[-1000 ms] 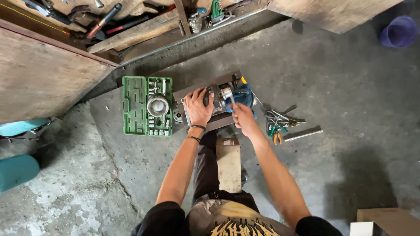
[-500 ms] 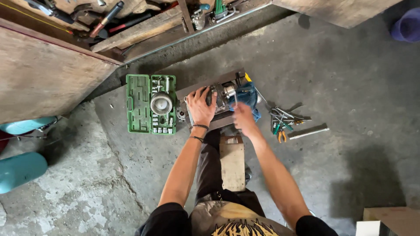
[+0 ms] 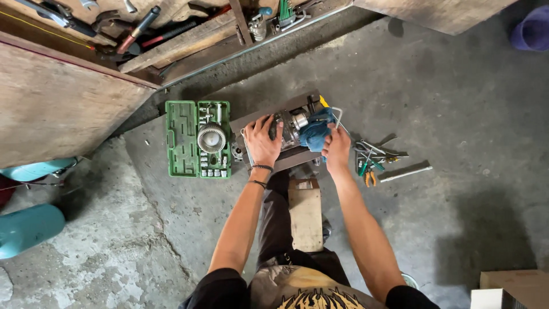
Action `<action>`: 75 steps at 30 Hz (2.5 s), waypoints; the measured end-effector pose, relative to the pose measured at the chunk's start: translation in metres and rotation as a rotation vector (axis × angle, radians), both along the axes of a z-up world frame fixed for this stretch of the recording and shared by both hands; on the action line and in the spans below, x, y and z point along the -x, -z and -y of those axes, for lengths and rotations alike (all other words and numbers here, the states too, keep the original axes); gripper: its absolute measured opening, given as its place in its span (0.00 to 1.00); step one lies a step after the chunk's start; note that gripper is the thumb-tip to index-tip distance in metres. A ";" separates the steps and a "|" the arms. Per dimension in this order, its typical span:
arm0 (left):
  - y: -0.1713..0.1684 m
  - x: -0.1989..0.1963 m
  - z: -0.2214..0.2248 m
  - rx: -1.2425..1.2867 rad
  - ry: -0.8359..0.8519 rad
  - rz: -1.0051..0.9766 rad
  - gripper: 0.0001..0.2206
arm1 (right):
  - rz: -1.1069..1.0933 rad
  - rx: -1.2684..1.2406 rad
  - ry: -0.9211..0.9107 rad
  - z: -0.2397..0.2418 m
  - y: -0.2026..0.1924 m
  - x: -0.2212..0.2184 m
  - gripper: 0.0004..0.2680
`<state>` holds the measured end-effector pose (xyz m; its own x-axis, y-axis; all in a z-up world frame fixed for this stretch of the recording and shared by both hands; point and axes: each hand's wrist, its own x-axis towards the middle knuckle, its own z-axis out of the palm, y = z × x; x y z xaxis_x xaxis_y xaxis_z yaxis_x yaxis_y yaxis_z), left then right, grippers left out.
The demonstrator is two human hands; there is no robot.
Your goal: Repairing and cleaning a mechanical engine component using various hand tools and a cloth
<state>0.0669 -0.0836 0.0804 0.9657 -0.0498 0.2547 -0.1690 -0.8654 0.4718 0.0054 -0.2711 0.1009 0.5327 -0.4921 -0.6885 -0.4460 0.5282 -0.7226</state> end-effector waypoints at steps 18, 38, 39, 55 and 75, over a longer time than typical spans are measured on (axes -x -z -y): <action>0.016 0.032 -0.052 0.596 -0.153 0.080 0.17 | -0.036 -0.048 -0.100 0.004 0.010 0.040 0.07; -0.021 -0.028 -0.016 0.218 0.301 -0.077 0.16 | -0.037 -0.051 -0.406 -0.027 -0.005 0.002 0.09; -0.021 -0.031 -0.018 0.207 0.318 -0.120 0.16 | -0.051 -0.044 -0.416 -0.029 -0.006 0.001 0.09; -0.019 -0.024 -0.008 0.002 0.279 -0.151 0.14 | -0.106 -0.014 -0.408 -0.026 -0.008 0.000 0.10; -0.017 -0.023 -0.007 -0.055 0.454 -0.048 0.14 | -0.110 0.009 -0.745 0.004 0.031 -0.020 0.10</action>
<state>0.0897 -0.0764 0.0969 0.8539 -0.4826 0.1950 -0.5156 -0.7327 0.4442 0.0251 -0.2749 0.0703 0.6549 -0.0342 -0.7550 -0.7532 0.0528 -0.6557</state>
